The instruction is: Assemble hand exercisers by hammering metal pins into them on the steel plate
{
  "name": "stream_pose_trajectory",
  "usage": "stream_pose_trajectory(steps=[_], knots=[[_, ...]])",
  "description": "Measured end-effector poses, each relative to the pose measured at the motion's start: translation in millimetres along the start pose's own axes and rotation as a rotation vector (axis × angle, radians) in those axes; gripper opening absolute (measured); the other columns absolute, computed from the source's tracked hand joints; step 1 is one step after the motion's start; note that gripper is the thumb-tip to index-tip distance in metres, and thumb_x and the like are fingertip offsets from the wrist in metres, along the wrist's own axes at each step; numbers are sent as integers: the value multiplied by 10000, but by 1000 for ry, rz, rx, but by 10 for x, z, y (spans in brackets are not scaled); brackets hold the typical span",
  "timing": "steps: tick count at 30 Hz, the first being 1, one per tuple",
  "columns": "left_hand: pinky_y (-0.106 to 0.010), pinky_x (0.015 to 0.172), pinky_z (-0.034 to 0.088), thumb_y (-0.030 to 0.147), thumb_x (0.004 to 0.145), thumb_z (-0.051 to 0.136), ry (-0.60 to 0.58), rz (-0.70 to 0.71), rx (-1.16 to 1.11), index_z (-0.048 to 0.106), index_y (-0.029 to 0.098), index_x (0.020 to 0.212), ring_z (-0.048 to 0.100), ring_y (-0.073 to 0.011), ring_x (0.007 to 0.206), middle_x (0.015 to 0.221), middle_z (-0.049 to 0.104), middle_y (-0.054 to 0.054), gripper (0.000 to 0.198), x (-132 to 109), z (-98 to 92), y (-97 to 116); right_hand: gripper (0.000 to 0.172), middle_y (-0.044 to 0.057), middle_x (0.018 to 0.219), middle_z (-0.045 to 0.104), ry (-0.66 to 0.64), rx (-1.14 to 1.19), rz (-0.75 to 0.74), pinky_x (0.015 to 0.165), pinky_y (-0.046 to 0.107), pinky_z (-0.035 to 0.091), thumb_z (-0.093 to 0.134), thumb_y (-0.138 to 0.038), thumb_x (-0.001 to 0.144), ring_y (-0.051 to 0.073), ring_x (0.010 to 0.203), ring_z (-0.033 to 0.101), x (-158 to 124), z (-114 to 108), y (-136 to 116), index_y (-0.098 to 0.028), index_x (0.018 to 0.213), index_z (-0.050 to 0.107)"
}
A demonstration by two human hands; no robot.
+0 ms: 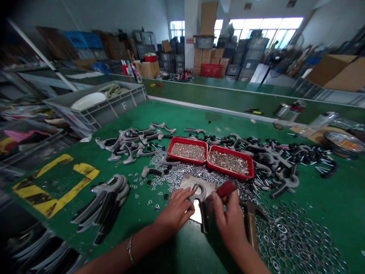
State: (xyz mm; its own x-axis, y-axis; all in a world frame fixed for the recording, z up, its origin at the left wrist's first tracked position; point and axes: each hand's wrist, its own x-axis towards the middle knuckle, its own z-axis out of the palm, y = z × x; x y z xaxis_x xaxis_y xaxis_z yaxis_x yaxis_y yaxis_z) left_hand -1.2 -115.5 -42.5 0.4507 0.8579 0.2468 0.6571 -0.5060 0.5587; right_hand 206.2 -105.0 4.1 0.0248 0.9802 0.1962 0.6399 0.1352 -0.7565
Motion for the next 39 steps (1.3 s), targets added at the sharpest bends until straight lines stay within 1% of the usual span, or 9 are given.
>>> stream_pose_trajectory(steps=[3, 7, 10, 16, 20, 27, 31, 35, 39], knots=[[-444, 1023, 368, 243, 949, 549, 37, -85, -36, 648, 206, 931, 520, -231, 1164, 1159, 637, -59, 107, 139, -165, 59, 249, 27, 714, 690, -103, -124, 170, 590, 311, 483, 519, -489, 882, 233, 624, 670, -127, -143, 299, -242, 913, 511], [-417, 933, 370, 258, 936, 582, 39, -105, 48, 660, 208, 925, 524, -219, 1003, 970, 627, -29, 94, 341, -231, 82, 312, 99, 895, 744, -309, -176, 231, 739, 382, 520, 474, -505, 902, 293, 826, 722, -400, -146, 609, -219, 1006, 542], [-405, 909, 364, 247, 925, 598, 0, -82, 109, 661, 197, 895, 513, -220, 981, 940, 615, -29, 85, 415, -193, 66, 377, 118, 993, 734, -277, -194, 257, 819, 407, 515, 429, -522, 928, 298, 924, 712, -543, -155, 631, -209, 1105, 541], [-396, 894, 359, 252, 933, 584, -26, -65, 170, 650, 192, 877, 512, -215, 964, 929, 609, -31, 105, 412, -168, 80, 330, 87, 1120, 670, -207, -105, 192, 916, 392, 502, 412, -485, 948, 249, 1022, 655, -659, -337, 676, -244, 1103, 574], [-399, 886, 367, 246, 937, 570, -20, -41, 225, 641, 184, 879, 511, -218, 952, 927, 599, -39, 111, 420, -132, 97, 339, 123, 1129, 617, -78, -275, 130, 991, 488, 442, 415, -470, 939, 292, 1067, 591, -784, -492, 823, -215, 1080, 588], [-415, 871, 416, 186, 969, 480, -41, 111, 401, 639, 157, 948, 538, -225, 912, 963, 624, -64, 164, 417, -46, 51, 440, 154, 1219, 561, -60, -462, 174, 931, 489, 492, 441, -480, 912, 319, 1089, 584, -1013, -554, 893, -207, 1251, 508], [-391, 847, 456, 164, 983, 438, -61, 276, 471, 633, 143, 1059, 567, -229, 933, 1041, 645, -81, 210, 305, -47, -20, 495, 186, 1171, 608, -82, -455, 179, 942, 489, 489, 441, -422, 900, 334, 1092, 608, -973, -529, 988, -145, 1308, 483], [-392, 879, 472, 157, 1000, 386, -26, 371, 446, 576, 130, 1213, 579, -233, 1033, 1158, 636, -126, 287, 171, -83, -59, 562, 205, 1264, 602, -110, -367, 256, 992, 485, 464, 462, -428, 864, 338, 1162, 596, -811, -633, 1052, -122, 1335, 466], [-378, 886, 462, 177, 995, 423, -34, 306, 414, 592, 154, 1193, 579, -222, 1027, 1142, 644, -97, 261, 187, -94, -52, 636, 186, 1287, 612, -171, -193, 366, 973, 452, 489, 500, -516, 820, 318, 1112, 637, -672, -751, 1034, -150, 1339, 464]])
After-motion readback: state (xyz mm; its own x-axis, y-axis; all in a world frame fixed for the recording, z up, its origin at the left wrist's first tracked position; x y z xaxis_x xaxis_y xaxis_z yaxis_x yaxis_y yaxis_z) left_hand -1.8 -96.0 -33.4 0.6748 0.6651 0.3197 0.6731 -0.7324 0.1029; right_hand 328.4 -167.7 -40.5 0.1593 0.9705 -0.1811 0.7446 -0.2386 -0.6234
